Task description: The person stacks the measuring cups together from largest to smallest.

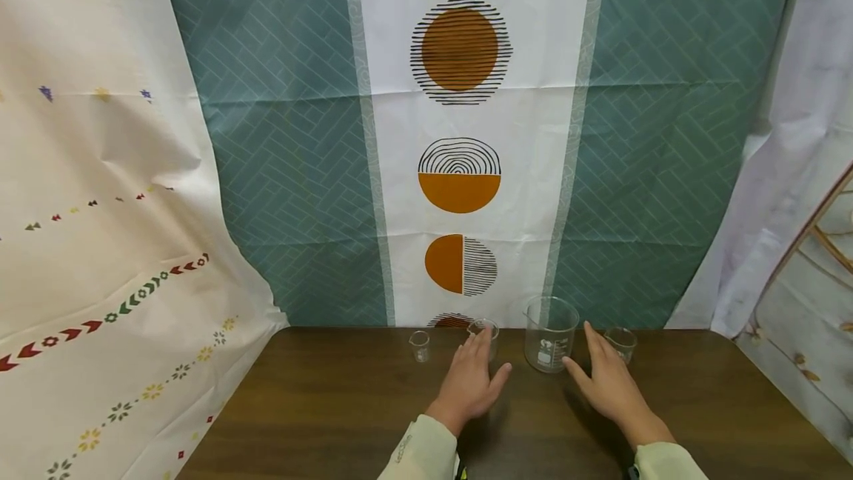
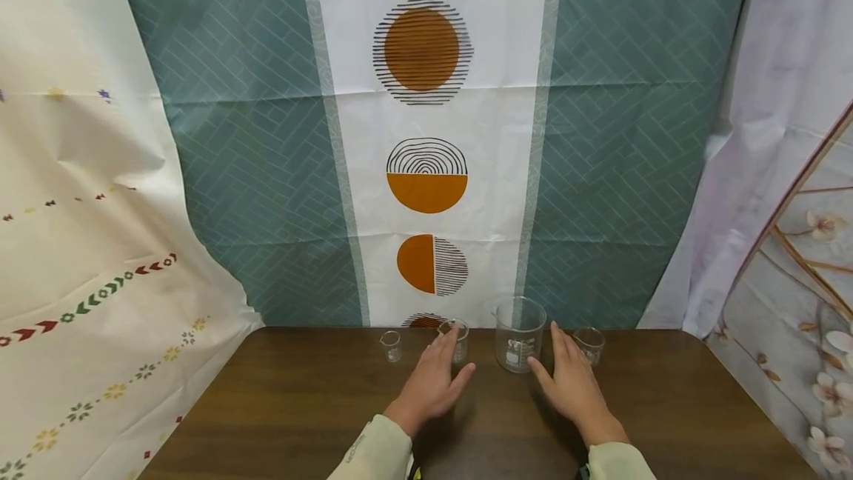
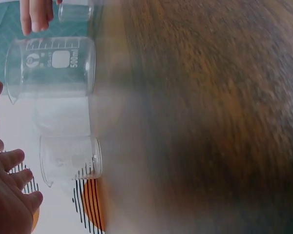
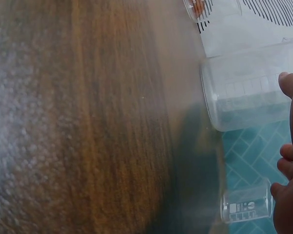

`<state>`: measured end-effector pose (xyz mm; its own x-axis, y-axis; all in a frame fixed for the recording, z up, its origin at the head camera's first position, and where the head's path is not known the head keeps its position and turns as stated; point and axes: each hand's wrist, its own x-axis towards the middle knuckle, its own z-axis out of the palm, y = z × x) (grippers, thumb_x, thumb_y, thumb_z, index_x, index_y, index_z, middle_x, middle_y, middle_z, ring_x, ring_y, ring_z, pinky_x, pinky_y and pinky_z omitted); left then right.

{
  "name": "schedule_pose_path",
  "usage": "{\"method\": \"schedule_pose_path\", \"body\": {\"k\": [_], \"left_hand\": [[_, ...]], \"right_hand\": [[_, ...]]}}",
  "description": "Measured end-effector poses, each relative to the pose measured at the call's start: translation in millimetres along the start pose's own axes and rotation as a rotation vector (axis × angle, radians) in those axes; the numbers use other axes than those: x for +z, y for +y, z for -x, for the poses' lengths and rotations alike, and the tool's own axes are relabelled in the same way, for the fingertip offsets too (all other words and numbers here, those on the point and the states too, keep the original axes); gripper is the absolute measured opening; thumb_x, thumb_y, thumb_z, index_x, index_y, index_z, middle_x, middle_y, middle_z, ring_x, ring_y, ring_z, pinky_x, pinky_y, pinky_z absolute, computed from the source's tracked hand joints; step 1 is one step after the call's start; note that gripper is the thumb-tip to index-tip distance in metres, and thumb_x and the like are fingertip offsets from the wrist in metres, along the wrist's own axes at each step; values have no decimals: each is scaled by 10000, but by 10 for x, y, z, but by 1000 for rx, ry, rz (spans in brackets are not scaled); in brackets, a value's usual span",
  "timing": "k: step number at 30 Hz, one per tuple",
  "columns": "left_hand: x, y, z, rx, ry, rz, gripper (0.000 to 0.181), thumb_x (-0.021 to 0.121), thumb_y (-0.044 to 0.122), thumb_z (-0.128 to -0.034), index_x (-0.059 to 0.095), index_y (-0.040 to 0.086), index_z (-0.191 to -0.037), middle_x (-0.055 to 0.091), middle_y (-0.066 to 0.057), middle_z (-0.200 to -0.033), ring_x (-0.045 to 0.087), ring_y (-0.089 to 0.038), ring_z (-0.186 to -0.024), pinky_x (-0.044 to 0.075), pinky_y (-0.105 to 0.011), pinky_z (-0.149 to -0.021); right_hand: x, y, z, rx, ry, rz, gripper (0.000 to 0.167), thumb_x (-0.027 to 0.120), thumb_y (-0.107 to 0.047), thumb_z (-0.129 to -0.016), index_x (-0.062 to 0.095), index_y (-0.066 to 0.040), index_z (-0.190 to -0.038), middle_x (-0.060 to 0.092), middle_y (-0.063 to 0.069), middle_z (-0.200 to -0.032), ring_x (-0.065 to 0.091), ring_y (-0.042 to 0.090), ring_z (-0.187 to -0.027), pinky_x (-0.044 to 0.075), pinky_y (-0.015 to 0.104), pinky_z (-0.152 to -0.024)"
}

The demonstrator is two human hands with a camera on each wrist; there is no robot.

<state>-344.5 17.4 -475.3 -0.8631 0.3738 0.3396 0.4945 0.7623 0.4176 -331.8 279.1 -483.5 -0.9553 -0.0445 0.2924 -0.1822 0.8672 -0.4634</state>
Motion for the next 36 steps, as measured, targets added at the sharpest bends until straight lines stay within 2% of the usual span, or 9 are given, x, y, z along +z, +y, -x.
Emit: {"method": "schedule_pose_path", "body": {"k": [7, 14, 23, 30, 36], "left_hand": [[-15, 37, -56, -6, -8, 15, 678, 425, 466, -998, 250, 79, -1527, 346, -101, -1560, 342, -329, -1424, 293, -521, -1140], [49, 61, -67, -10, -32, 41, 677, 449, 440, -1000, 237, 78, -1532, 328, -77, -1571, 329, -307, -1435, 292, -498, -1147], [130, 123, -55, 63, -19, 68, 679, 411, 487, -1006, 244, 89, -1531, 371, -109, -1543, 353, -293, -1424, 340, -462, -1126], [146, 165, -107, 45, -50, 121, 687, 423, 485, -1002, 231, 96, -1536, 340, -93, -1563, 334, -298, -1434, 320, -488, -1134], [209, 195, -145, 14, -57, 166, 700, 450, 472, -995, 203, 120, -1546, 321, -83, -1572, 328, -298, -1436, 330, -468, -1133]], "right_hand": [[-2, -3, -54, -10, 0, 3, 886, 499, -513, -968, 68, 12, -1536, 217, 351, -1519, 263, 576, -1334, 273, 719, -1007], [45, -14, -46, -13, 7, 3, 881, 502, -512, -967, 86, 22, -1532, 225, 354, -1516, 276, 586, -1324, 267, 739, -992], [70, -6, -25, 3, -4, 4, 905, 495, -534, -961, 49, -1, -1540, 215, 354, -1516, 274, 580, -1328, 271, 727, -1003], [53, -9, -47, 20, -24, 0, 940, 463, -603, -946, 40, -13, -1544, 201, 344, -1527, 263, 573, -1339, 270, 727, -1004], [53, 1, -71, 17, -21, 6, 936, 481, -587, -946, 48, -11, -1543, 214, 340, -1525, 279, 571, -1334, 290, 724, -995]]}}
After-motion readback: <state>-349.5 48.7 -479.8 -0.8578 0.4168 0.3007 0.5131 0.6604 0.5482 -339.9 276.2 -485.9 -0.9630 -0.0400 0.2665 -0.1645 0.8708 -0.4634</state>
